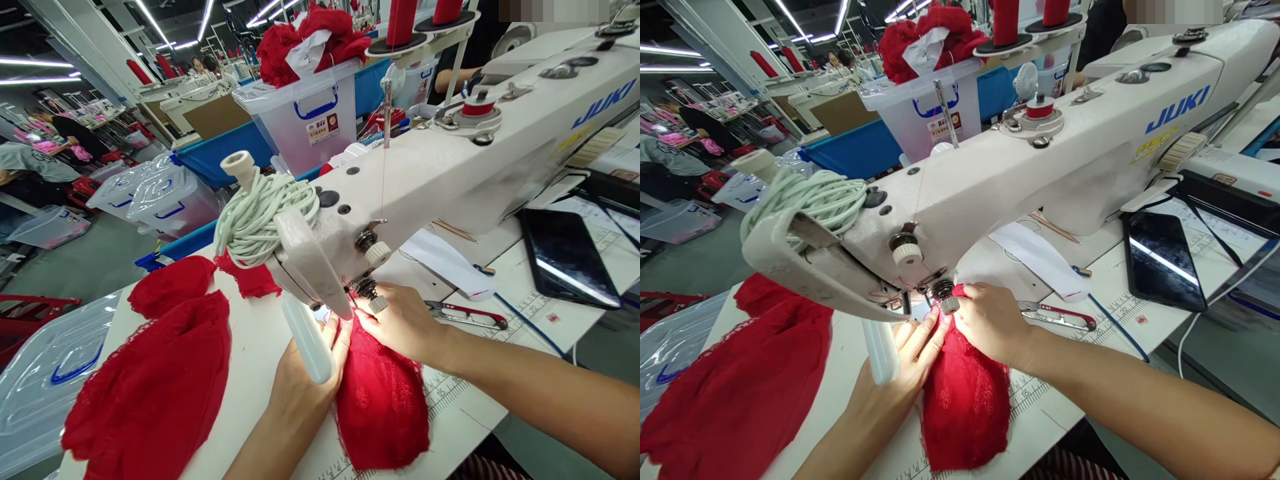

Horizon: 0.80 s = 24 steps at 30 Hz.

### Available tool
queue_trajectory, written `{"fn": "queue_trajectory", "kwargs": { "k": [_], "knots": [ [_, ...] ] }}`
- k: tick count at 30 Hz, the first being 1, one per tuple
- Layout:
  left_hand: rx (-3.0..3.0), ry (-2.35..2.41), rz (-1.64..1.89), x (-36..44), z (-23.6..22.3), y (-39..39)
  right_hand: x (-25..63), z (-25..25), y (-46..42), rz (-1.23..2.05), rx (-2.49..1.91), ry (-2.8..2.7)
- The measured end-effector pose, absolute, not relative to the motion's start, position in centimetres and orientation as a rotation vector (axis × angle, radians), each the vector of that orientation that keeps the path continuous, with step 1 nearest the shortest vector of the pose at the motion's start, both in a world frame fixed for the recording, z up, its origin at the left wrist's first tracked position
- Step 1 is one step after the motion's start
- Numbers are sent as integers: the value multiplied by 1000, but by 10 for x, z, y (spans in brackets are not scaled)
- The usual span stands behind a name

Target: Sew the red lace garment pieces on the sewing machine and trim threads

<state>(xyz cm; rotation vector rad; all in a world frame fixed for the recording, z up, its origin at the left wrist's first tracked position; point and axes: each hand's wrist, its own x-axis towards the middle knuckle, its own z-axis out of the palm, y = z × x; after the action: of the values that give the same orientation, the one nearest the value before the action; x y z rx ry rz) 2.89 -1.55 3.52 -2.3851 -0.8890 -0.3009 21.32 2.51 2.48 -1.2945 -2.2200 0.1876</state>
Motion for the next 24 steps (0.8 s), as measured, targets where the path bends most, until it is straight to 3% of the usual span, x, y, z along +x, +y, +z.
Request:
{"fn": "queue_trajectory", "kwargs": {
  "k": [24],
  "knots": [
    [-2384,-922,-280,23,31,-12,213,24,28,182,-1322,-2267]
  ]
}}
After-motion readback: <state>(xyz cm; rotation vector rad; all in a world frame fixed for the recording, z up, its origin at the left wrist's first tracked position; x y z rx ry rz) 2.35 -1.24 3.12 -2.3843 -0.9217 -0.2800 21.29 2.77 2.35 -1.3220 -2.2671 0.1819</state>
